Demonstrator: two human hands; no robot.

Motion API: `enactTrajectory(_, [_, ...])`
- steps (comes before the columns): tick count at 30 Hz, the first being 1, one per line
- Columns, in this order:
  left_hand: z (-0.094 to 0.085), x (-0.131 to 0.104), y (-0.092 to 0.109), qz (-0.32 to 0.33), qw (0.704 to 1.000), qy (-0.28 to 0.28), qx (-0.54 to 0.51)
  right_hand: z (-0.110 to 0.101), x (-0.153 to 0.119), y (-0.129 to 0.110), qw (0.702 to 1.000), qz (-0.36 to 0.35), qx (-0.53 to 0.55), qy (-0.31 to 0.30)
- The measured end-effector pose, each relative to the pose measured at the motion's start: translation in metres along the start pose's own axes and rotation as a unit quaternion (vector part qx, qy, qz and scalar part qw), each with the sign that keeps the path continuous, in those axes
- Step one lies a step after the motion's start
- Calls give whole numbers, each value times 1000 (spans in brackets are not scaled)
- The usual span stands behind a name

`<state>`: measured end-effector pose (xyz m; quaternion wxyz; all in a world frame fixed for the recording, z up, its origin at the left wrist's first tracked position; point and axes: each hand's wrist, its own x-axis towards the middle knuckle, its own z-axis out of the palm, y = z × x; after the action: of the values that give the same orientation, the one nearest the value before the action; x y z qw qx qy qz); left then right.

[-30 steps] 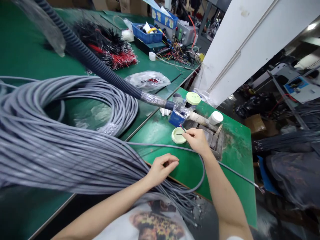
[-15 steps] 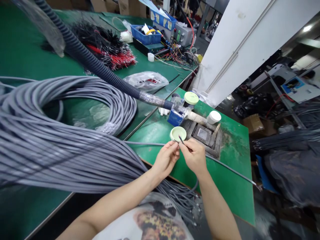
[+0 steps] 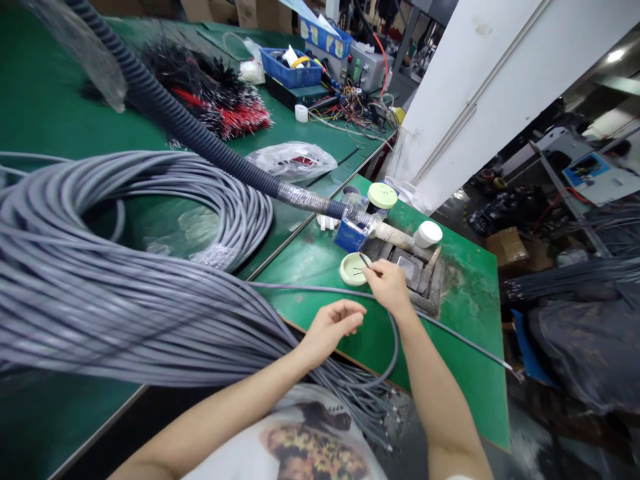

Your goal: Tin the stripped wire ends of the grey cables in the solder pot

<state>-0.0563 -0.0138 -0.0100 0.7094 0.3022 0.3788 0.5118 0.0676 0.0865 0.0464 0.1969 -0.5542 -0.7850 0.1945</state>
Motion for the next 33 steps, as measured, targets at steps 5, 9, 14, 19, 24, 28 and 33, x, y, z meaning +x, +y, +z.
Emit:
enactTrajectory(5, [-19, -15, -12, 146, 951, -56, 269, 12, 30, 13, 990, 32, -107, -88])
enactTrajectory(9, [-22, -14, -15, 183, 925, -79, 324, 19, 39, 14, 984, 46, -134, -109])
enactTrajectory(14, [-23, -11, -16, 190, 919, -85, 333, 17, 40, 12, 981, 44, -148, -118])
enactTrajectory(19, [-26, -11, -18, 191, 923, -80, 324, -15, 30, 21, 985, 41, -146, -80])
enactTrajectory(24, [-26, -11, -19, 173, 934, -78, 303, -48, 14, 66, 979, 116, -168, -25])
enactTrajectory(28, [-24, -11, -18, 162, 945, -56, 277, -53, 9, 105, 967, 171, -189, -1])
enactTrajectory(33, [-23, -12, -18, 163, 938, -57, 299, -48, 12, 129, 959, 202, -199, 4])
